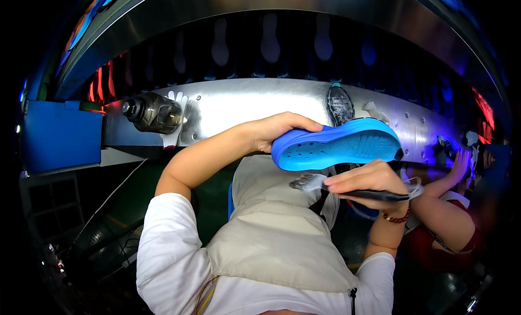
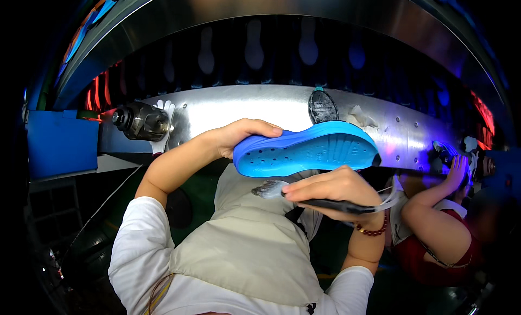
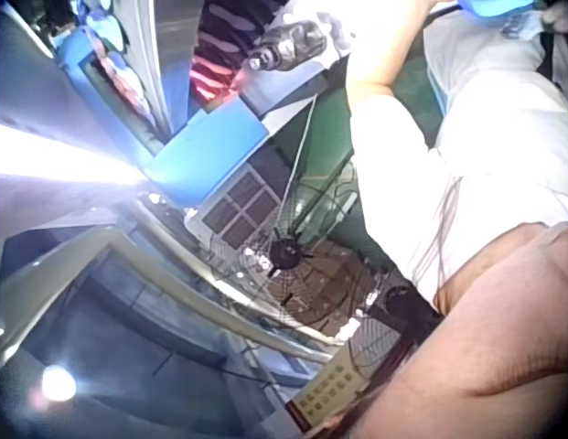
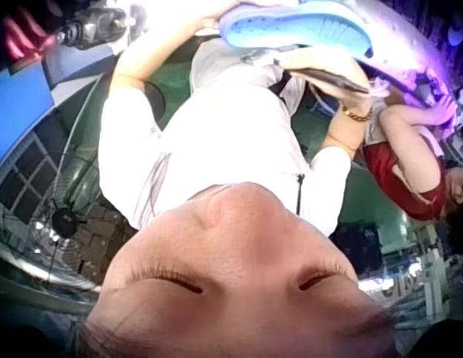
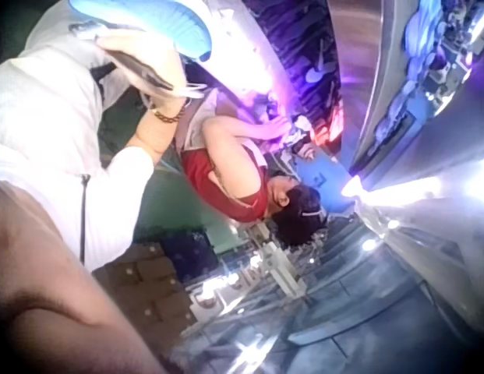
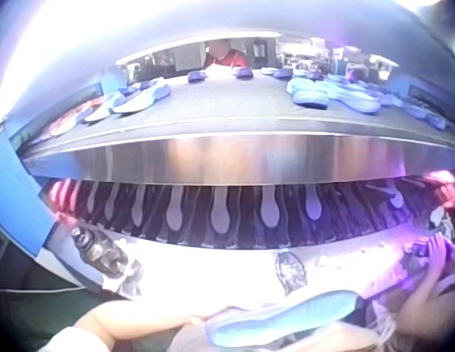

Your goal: The person applies glue to the interior of shoe soles using a brush, placing each finished sole onto a moving conveyor belt and picking up new ones from a lower rack.

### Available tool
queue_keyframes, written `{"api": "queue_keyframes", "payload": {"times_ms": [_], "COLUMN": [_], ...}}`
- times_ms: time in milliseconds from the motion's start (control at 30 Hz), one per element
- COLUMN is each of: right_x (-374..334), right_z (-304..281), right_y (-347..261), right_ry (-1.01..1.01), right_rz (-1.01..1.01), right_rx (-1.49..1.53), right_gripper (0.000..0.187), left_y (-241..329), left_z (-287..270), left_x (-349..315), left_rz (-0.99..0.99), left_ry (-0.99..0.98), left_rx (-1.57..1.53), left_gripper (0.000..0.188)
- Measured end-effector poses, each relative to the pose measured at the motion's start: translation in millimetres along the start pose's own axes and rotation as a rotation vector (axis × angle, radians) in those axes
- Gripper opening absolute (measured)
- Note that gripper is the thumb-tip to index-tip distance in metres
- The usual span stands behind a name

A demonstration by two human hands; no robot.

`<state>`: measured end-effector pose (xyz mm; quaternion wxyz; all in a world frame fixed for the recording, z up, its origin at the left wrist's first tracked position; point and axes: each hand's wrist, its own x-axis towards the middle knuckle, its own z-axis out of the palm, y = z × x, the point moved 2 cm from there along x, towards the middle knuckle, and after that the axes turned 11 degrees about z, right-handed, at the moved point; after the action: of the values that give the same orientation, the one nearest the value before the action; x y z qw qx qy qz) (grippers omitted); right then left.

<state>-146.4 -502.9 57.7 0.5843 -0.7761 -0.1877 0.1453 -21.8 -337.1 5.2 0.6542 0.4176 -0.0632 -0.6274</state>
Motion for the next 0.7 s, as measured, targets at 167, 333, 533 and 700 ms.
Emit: {"api": "queue_keyframes", "payload": {"times_ms": [167, 333, 533, 700], "right_x": [0.1, -10.6, -15.7, -8.8], "right_z": [-4.1, -16.0, -8.0, -8.4], "right_y": [3.1, 7.9, 25.3, 45.8], "right_ry": [0.082, 0.199, 0.125, 0.366], "right_rz": [0.056, 0.039, 0.076, 0.274], "right_rx": [-0.021, 0.009, -0.042, 0.209], "right_gripper": [0.023, 0.025, 0.021, 0.023], "left_y": [-4.1, -1.9, 3.0, 14.6], "left_z": [-9.9, -18.2, -35.5, -38.0], "left_x": [-6.4, -17.2, -31.0, -35.3], "left_rz": [-0.116, -0.051, 0.063, 0.2], "left_ry": [-0.009, 0.112, 0.122, 0.07], "left_rx": [0.12, 0.044, 0.075, 0.075], "left_gripper": [0.05, 0.058, 0.059, 0.058]}}
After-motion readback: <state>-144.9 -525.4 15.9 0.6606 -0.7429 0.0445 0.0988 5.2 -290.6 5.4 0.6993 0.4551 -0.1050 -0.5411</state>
